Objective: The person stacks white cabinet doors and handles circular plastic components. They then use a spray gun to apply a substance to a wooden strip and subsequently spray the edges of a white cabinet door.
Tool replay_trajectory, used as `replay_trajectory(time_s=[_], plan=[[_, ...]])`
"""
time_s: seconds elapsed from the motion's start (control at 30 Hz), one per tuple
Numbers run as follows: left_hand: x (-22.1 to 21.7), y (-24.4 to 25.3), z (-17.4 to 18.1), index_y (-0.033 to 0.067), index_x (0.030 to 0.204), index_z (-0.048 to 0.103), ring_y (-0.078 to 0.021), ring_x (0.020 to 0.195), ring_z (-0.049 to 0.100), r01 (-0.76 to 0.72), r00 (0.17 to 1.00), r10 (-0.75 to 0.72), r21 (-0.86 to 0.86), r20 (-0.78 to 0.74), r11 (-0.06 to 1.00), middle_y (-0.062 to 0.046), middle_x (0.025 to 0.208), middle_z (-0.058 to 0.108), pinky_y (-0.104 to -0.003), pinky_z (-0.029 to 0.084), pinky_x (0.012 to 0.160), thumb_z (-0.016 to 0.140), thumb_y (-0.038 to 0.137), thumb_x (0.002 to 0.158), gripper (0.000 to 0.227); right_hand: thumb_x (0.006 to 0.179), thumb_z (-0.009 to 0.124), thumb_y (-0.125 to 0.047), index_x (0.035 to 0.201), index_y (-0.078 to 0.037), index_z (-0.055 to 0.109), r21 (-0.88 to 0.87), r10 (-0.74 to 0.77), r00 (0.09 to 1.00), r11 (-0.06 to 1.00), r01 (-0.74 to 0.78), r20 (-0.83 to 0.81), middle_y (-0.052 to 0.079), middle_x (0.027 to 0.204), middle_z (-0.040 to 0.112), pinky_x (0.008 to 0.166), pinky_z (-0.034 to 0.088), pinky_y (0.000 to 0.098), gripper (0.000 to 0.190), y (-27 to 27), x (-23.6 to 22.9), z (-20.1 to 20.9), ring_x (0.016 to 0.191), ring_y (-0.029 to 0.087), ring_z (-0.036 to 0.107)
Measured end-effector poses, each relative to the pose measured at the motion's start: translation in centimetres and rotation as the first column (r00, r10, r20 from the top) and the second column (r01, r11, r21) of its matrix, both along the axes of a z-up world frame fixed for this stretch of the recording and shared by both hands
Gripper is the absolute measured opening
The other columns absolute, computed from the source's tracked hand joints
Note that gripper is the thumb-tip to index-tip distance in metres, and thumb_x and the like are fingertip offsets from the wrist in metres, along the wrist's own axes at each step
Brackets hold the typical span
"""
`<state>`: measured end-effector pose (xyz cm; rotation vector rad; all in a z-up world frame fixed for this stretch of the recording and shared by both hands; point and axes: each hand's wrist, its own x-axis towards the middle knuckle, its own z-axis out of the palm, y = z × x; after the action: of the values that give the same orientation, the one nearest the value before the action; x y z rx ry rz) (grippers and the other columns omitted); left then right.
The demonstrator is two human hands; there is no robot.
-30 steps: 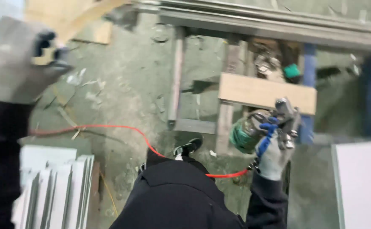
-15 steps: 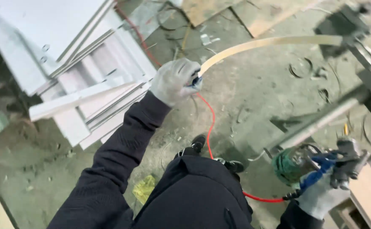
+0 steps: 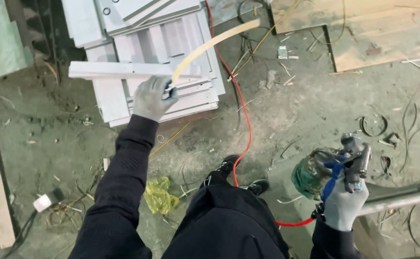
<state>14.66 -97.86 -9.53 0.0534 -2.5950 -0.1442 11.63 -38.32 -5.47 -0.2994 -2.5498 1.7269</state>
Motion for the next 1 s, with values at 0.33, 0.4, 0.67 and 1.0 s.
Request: replay_trajectory(time_s=[0.33,0.4,0.67,1.0], plan=[[8.9,-8.9,-7.5,0.0111,0.117,0.079,-0.0315,0.081,0.073,-0.353,0.933,0.355,0.052,-0.062,0.934,-0.01,0.102,0.075,-0.048,0.063,0.07,0.09,0.02,0.093,0.028,0.124,0.066,-0.006,0.158,0.006,0.073,0.069,0.21,0.976,0.975,-0.213,0.053,0.021,0.135,0.082,0.11,0.063,0.0423,0.036,-4.2,-3.3,-0.7,0.124,0.03,0.079],[9.6,-10.0,-10.2,0.0101,0.119,0.081,-0.0322,0.087,0.076,-0.399,0.905,0.413,0.132,-0.106,0.908,-0.011,0.106,0.077,-0.049,0.065,0.075,0.091,0.02,0.092,0.03,0.122,0.065,-0.002,0.154,0.005,0.075,-0.048,0.277,0.959,0.96,-0.275,0.055,0.018,0.129,0.083,0.111,0.065,0.0377,0.035,-5.5,-4.6,-2.7,0.118,0.024,0.081],[10.7,-10.1,-23.8,0.0241,0.12,0.085,-0.0276,0.087,0.086,-0.696,0.525,0.85,0.596,0.043,0.4,-0.002,0.095,0.081,-0.044,0.068,0.08,0.092,0.046,0.081,0.045,0.107,0.07,0.003,0.159,0.006,0.072,-0.203,0.615,0.765,0.737,-0.644,-0.192,0.026,0.112,0.087,0.097,0.065,0.0414,0.052,-18.1,-5.9,-0.6,0.101,0.026,0.084],[9.5,-10.5,-23.5,0.0241,0.123,0.084,-0.0242,0.095,0.087,-0.637,0.46,0.875,0.743,0.152,0.206,-0.001,0.102,0.087,-0.037,0.073,0.083,0.094,0.04,0.085,0.042,0.108,0.076,0.003,0.135,0.007,0.083,-0.221,0.631,0.774,0.749,-0.625,-0.054,0.021,0.101,0.09,0.095,0.065,0.0372,0.029,-20.2,-3.3,-3.1,0.094,0.02,0.084]])
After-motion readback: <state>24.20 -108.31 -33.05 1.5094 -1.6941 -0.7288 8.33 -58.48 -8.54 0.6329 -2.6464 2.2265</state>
